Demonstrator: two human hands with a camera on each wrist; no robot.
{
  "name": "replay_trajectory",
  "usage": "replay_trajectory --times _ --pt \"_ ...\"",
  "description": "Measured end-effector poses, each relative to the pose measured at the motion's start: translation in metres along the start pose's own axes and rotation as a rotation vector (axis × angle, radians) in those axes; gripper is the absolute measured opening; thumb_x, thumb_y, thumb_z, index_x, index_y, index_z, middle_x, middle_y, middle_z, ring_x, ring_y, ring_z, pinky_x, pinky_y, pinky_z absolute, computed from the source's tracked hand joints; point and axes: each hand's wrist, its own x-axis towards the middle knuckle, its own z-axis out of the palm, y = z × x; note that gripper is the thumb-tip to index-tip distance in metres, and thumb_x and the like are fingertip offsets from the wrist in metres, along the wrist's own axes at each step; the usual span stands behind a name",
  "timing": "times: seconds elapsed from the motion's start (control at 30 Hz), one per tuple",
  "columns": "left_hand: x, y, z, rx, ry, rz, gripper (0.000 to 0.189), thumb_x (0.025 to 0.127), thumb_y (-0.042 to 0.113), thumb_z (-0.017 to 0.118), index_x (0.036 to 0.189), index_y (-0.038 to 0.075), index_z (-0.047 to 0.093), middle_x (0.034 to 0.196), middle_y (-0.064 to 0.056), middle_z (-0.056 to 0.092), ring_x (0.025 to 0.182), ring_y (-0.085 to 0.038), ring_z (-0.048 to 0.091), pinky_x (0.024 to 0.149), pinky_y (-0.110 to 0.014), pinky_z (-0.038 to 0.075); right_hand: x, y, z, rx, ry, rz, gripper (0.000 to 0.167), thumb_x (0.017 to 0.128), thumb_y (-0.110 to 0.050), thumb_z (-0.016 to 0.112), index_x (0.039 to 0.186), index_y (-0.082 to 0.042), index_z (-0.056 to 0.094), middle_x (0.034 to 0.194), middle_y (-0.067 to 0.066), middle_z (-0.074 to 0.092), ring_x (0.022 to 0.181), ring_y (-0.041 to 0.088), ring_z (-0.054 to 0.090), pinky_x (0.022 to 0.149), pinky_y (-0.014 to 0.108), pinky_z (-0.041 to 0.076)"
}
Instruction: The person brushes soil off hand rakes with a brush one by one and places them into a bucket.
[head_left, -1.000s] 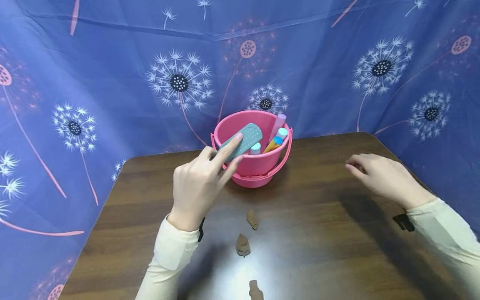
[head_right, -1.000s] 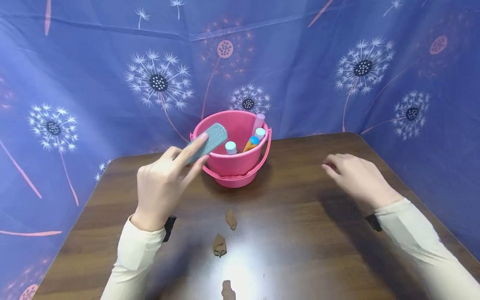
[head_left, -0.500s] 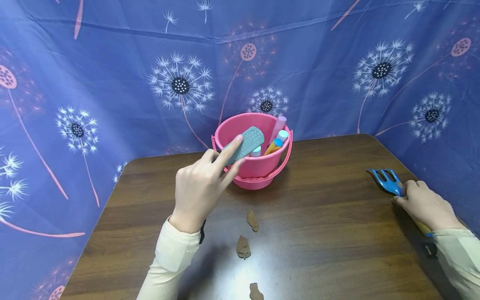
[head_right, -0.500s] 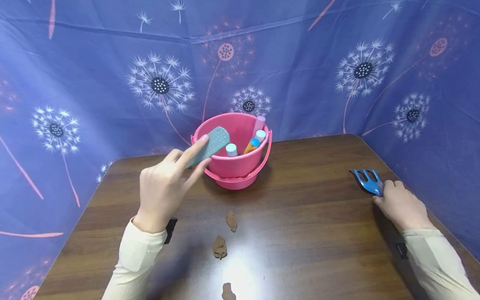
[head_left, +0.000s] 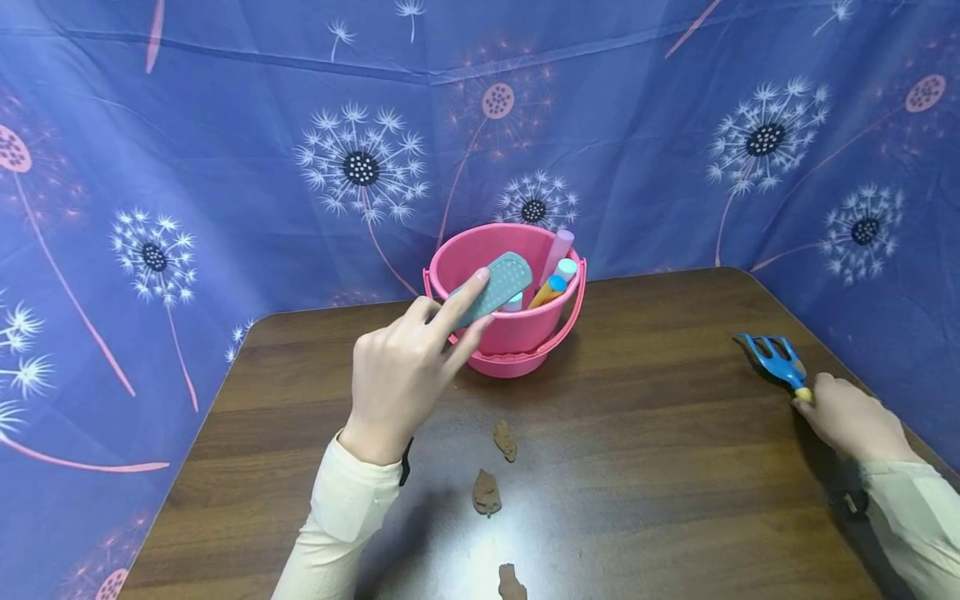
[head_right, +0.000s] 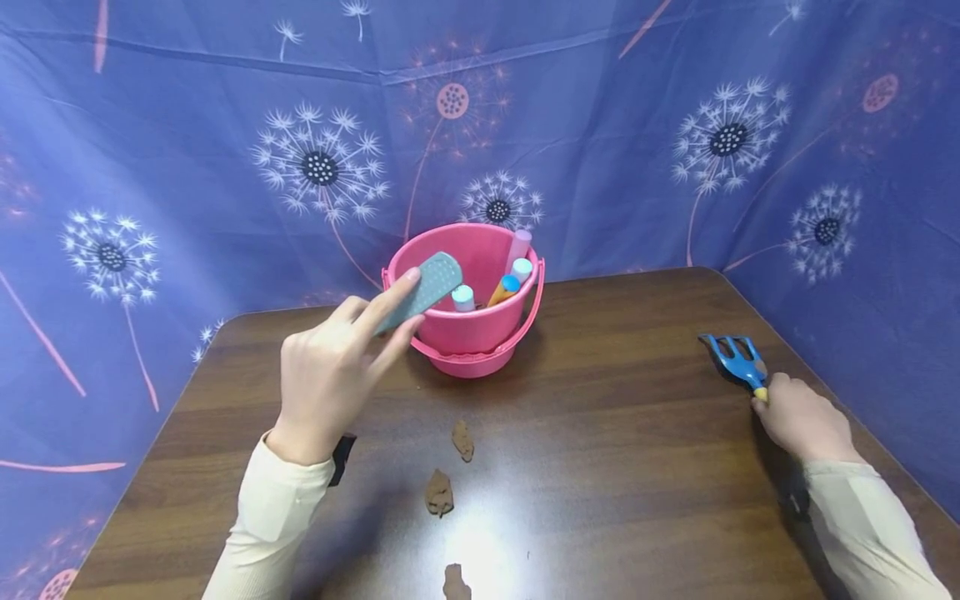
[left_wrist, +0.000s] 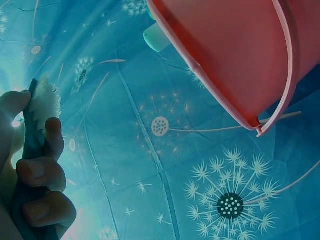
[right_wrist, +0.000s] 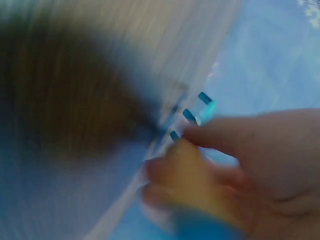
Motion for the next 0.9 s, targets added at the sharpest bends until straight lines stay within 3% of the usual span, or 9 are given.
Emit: replay_trajectory --times 0.1,0.23,0.43,0.67,0.9 --pt "0.0 0.0 0.0 0.001 -0.004 0.0 0.046 0.095 0.044 0.07 0.139 0.031 0.064 0.07 -0.001 0.06 0.049 -0.013 0.053 0.04 -0.029 0.032 -0.005 -0.017 0.0 0.081 0.148 0.007 0.027 0.098 -0.008 0.05 0.09 0.018 0.048 0.072 0.027 0.05 0.059 0.04 0.054 0.05 0.052 0.041" --pt "0.0 0.001 0.0 0.0 -0.013 0.003 0.047 0.095 0.043 0.07 0.14 0.031 0.063 0.072 -0.002 0.062 0.05 -0.012 0.054 0.04 -0.028 0.032 -0.015 -0.058 -0.009 0.209 0.285 0.007 0.038 0.103 -0.016 0.046 0.113 0.021 0.051 0.078 0.023 0.052 0.061 0.03 0.052 0.048 0.039 0.038" --pt "0.0 0.002 0.001 -0.007 -0.012 0.009 0.047 0.095 0.042 0.071 0.14 0.031 0.063 0.072 -0.002 0.062 0.049 -0.012 0.053 0.04 -0.028 0.032 -0.046 -0.141 -0.04 0.342 0.449 -0.174 0.033 0.103 -0.022 0.06 0.12 0.005 0.061 0.086 0.015 0.061 0.062 0.003 0.042 0.054 0.023 0.032" --pt "0.0 0.005 0.003 -0.009 -0.014 0.022 0.045 0.096 0.041 0.069 0.14 0.031 0.063 0.072 -0.001 0.061 0.047 -0.011 0.047 0.04 -0.027 0.029 -0.068 -0.222 -0.063 0.474 0.519 -0.32 0.019 0.102 -0.02 0.063 0.115 -0.007 0.064 0.08 0.001 0.056 0.063 0.003 0.043 0.056 0.019 0.034" --pt "-0.001 0.009 0.003 -0.011 -0.013 0.035 0.046 0.096 0.041 0.07 0.139 0.031 0.063 0.074 -0.001 0.061 0.046 -0.011 0.045 0.04 -0.027 0.028 -0.07 -0.274 -0.074 0.535 0.434 -0.407 0.02 0.105 -0.026 0.057 0.12 -0.015 0.06 0.075 0.001 0.054 0.06 0.01 0.05 0.054 0.024 0.041"
